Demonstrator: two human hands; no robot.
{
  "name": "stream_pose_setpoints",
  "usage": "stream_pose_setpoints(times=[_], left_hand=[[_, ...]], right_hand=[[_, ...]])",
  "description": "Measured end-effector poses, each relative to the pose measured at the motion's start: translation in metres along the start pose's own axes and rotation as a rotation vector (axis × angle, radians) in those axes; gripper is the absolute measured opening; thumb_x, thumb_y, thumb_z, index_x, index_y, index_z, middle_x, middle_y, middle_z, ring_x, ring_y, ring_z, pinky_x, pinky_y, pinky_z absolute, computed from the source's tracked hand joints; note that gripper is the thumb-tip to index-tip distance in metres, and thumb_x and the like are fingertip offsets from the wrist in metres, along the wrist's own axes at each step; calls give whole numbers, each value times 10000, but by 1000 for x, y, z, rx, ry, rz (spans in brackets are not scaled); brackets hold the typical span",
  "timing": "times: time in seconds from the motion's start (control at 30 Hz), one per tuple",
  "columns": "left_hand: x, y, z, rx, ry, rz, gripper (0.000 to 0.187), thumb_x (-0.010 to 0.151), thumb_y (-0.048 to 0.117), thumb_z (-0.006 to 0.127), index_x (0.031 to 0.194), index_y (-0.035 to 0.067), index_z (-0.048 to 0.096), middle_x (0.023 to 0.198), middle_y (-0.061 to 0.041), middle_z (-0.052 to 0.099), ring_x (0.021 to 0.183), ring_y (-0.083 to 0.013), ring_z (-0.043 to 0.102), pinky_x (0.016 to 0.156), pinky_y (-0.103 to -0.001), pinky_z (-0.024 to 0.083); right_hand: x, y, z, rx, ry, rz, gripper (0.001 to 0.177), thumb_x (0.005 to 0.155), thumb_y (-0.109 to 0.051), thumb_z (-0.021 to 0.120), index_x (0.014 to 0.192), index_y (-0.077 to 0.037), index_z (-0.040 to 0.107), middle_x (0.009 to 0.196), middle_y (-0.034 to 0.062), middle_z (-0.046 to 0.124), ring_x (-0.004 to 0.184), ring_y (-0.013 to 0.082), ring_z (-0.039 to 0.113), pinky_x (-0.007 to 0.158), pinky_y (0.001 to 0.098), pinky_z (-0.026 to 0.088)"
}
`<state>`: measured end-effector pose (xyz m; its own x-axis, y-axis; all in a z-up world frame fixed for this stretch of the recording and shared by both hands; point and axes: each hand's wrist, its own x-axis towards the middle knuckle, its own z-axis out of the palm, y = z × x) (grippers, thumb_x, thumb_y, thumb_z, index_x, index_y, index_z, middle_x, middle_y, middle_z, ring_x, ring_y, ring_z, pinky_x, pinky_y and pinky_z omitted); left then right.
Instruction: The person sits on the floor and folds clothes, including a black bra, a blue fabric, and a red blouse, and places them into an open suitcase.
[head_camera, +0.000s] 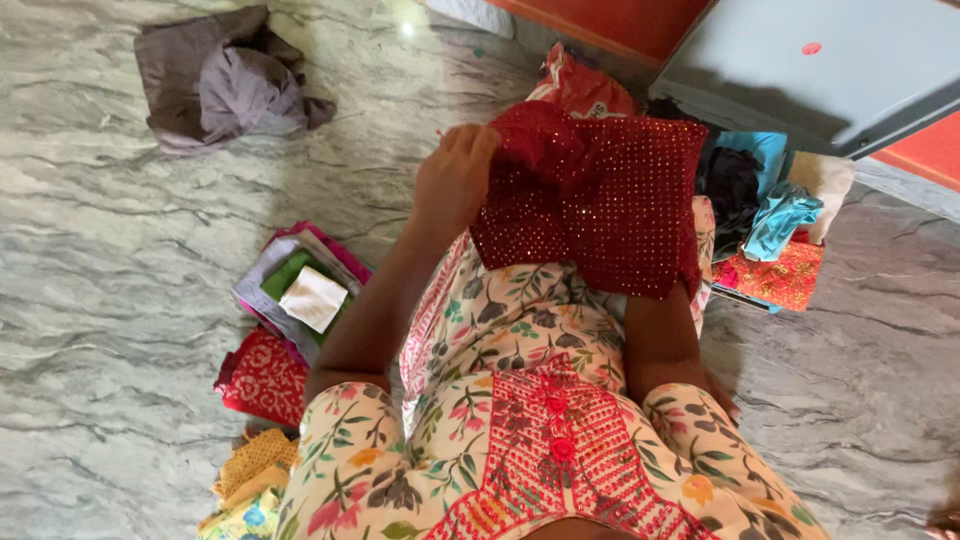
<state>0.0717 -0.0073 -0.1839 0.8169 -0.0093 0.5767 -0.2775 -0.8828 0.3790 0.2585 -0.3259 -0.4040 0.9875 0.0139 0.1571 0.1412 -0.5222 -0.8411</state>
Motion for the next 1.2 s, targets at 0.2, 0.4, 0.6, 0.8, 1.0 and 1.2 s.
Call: stream_pose_setpoints(times=[0.2,0.4,0.6,0.8,1.0,1.2], left_hand=[[-115,25,49,-36,-165,207,257,867,86,642,1118,33,648,1315,-189,615,1226,-370,631,994,-425,548],[-156,29,87,-417,102,-246,240,971,22,730,1201,64,677,1240,-111,703,1187,-276,685,996,-388,588],[-127,36,40,-648,-80,-357,549,901,108,760,1377,18,500,1326,-153,627,1201,-298,646,826,-351,593],[-131,27,26,-403,20,-262,654,865,216,842,1405,22,529,1146,-150,648,1035,-282,643,880,-405,553],[-147,-15,76,-444,-117,-635,268,1067,265,763,1280,117,700,1081,-104,682,872,-192,687,769,-352,571],[-122,-20,78,-689,-153,-664,690,823,202,838,1417,122,497,1050,-65,723,907,-151,676,790,-337,534]], right_hand=[[3,7,-10,-49,-35,-17,155,1091,-184,643,1179,-64,597,1130,116,644,1042,296,621,900,451,513],[-3,14,-8,-71,-41,-22,166,1087,-198,644,1177,-66,603,1130,120,650,1042,304,626,895,459,514],[-15,21,-7,-83,-40,-17,177,1082,-212,645,1176,-67,609,1129,124,655,1043,312,631,890,467,516],[-15,23,-9,-96,-47,-15,188,1077,-226,646,1175,-68,615,1129,129,661,1043,321,636,885,475,518],[-5,20,-8,-110,-55,-32,200,1073,-240,647,1174,-70,622,1129,133,667,1043,329,640,879,484,520],[4,18,-8,-118,-48,-34,212,1068,-254,648,1173,-71,628,1128,138,673,1044,338,645,874,492,522]])
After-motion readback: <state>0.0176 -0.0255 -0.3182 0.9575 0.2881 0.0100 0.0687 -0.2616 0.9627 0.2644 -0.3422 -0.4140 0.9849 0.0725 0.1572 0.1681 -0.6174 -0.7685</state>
